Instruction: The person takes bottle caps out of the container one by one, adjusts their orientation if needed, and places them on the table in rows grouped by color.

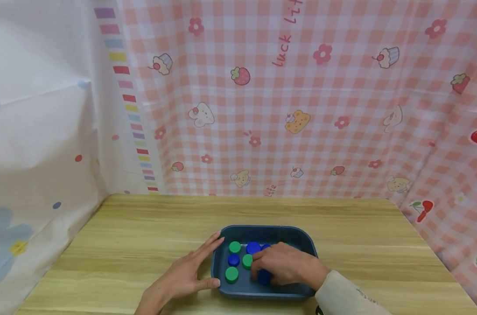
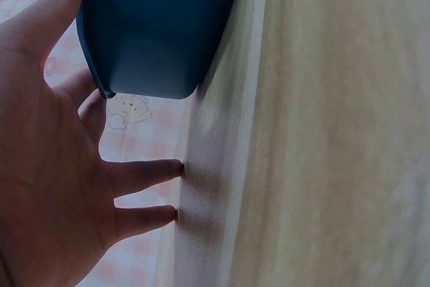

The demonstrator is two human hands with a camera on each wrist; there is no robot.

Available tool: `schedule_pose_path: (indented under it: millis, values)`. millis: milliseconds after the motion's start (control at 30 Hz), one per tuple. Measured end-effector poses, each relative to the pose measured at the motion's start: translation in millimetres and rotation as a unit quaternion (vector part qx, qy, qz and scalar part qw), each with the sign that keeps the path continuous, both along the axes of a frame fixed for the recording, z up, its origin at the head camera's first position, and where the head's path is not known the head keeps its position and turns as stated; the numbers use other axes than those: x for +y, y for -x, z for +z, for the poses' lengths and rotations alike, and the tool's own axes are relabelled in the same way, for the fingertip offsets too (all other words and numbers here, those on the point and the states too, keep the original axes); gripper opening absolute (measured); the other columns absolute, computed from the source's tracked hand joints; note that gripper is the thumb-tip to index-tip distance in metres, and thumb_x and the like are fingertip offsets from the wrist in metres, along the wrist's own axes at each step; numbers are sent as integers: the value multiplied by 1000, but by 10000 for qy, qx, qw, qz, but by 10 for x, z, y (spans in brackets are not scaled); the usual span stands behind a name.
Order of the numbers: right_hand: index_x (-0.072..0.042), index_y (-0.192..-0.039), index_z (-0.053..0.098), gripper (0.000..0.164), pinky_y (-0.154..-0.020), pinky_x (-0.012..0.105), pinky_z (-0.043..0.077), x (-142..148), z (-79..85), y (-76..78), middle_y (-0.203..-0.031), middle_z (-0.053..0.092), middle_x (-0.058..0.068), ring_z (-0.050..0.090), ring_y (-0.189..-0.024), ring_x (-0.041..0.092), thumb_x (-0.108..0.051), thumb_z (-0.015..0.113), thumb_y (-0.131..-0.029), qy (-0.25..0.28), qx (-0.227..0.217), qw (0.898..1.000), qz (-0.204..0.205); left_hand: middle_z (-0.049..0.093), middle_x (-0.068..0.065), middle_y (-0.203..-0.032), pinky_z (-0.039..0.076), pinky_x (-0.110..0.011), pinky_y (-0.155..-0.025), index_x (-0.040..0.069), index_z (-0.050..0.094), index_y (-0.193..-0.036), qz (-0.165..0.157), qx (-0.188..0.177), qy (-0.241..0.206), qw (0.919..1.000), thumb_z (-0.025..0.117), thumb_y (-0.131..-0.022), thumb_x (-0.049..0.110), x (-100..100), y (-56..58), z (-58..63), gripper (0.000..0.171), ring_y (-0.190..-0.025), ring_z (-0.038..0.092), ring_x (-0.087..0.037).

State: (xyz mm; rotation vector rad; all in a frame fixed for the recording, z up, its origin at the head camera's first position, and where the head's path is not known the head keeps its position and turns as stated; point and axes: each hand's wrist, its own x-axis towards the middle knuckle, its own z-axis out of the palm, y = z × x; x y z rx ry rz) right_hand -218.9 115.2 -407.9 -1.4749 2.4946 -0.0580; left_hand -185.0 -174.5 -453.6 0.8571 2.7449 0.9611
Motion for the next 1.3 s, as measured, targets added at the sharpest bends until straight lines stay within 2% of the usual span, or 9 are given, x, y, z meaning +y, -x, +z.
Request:
schedule_pose_path:
  millis: [200, 367, 567, 967, 1300]
  values:
    - [-33, -104, 69, 35, -82, 29, 51, -2, 41, 7, -104, 60, -18, 56, -91, 1, -17, 83, -76, 120, 156, 9998, 100, 5, 16, -159, 31, -70, -95, 31, 20, -153, -11, -35, -46, 10000, 64, -87, 51, -6, -1, 0, 82, -137, 32, -32]
    - [-32, -102, 70, 32, -79, 25, 51, -7, 139, -8, -99, 59, -19, 55, -88, -1, -19, 83, -76, 250, 174, 9995, 64, 4, 17, -158, 33, -70, -93, 32, 19, -153, -13, -51, -42, 10000, 64, -87, 50, -12, 5, -4, 82, -137, 31, -33]
    - [-31, -103, 69, 29, -73, 21, 50, -36, 267, -54, -96, 56, -18, 52, -85, 0, -25, 82, -77, 420, 372, 9983, 165, 4, 15, -159, 29, -71, -96, 32, 19, -154, -6, -63, -57, 10000, 64, -87, 51, -13, 7, -5, 82, -137, 31, -34]
    - [-30, -106, 69, 29, -76, 20, 50, -169, 461, -246, -107, 59, -18, 54, -100, -1, -28, 80, -80, 773, 594, 9928, 703, 5, 12, -159, 32, -71, -92, 31, 19, -154, -28, -23, -110, 9999, 65, -88, 48, -15, -6, 4, 82, -135, 33, -37]
    - [-31, -107, 69, 30, -74, 9, 44, -319, 457, -444, -100, 58, -20, 51, -92, -5, -32, 79, -80, 1147, 1081, 9779, 1373, 4, 15, -159, 32, -71, -93, 30, 20, -154, -80, 15, -160, 9998, 65, -88, 48, -10, -18, 3, 82, -134, 35, -36]
